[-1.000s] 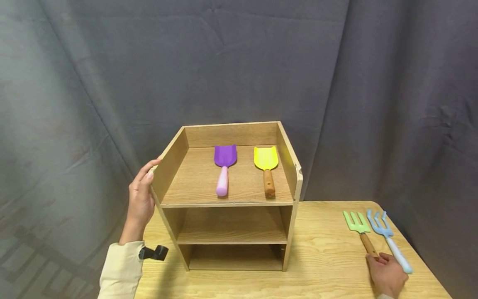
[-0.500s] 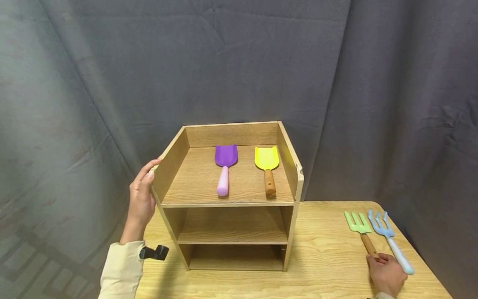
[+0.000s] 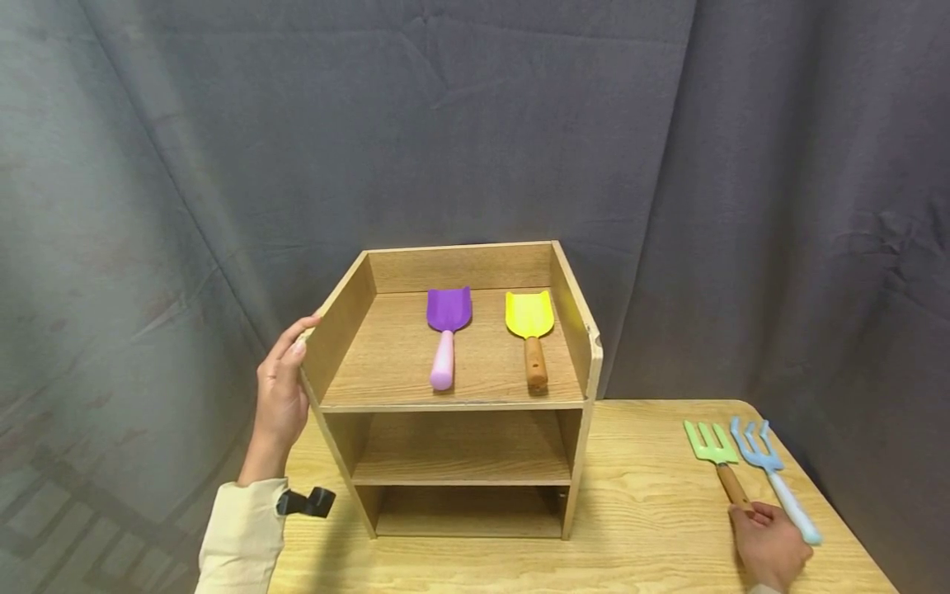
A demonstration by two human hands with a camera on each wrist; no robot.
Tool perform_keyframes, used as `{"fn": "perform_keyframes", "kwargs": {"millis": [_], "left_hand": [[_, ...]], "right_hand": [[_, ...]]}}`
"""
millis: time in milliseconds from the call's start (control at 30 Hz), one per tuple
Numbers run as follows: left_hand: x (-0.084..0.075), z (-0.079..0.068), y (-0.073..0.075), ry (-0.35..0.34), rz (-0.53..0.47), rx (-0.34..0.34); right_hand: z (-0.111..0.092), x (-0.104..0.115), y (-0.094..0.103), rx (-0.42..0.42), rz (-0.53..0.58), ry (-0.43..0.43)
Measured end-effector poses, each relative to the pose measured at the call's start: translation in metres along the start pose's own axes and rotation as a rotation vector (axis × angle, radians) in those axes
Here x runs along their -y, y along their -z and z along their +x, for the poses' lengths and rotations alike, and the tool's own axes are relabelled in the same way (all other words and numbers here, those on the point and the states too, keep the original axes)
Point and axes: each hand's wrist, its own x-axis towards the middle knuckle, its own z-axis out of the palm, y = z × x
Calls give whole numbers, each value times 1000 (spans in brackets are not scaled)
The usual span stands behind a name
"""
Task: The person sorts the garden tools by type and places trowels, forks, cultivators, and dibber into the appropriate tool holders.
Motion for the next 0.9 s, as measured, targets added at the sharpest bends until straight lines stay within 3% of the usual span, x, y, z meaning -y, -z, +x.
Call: {"fn": "perform_keyframes", "kwargs": {"millis": [233, 600, 900], "left_hand": [[-1, 1, -1, 7, 0, 4], [-1, 0, 0, 12, 6, 6], [-1, 0, 1, 12, 15, 10]], "right_hand": [[-2, 1, 0, -16, 57, -20], [-10, 2, -2, -137, 149, -68], [-10, 9, 5, -131, 190, -71]]}}
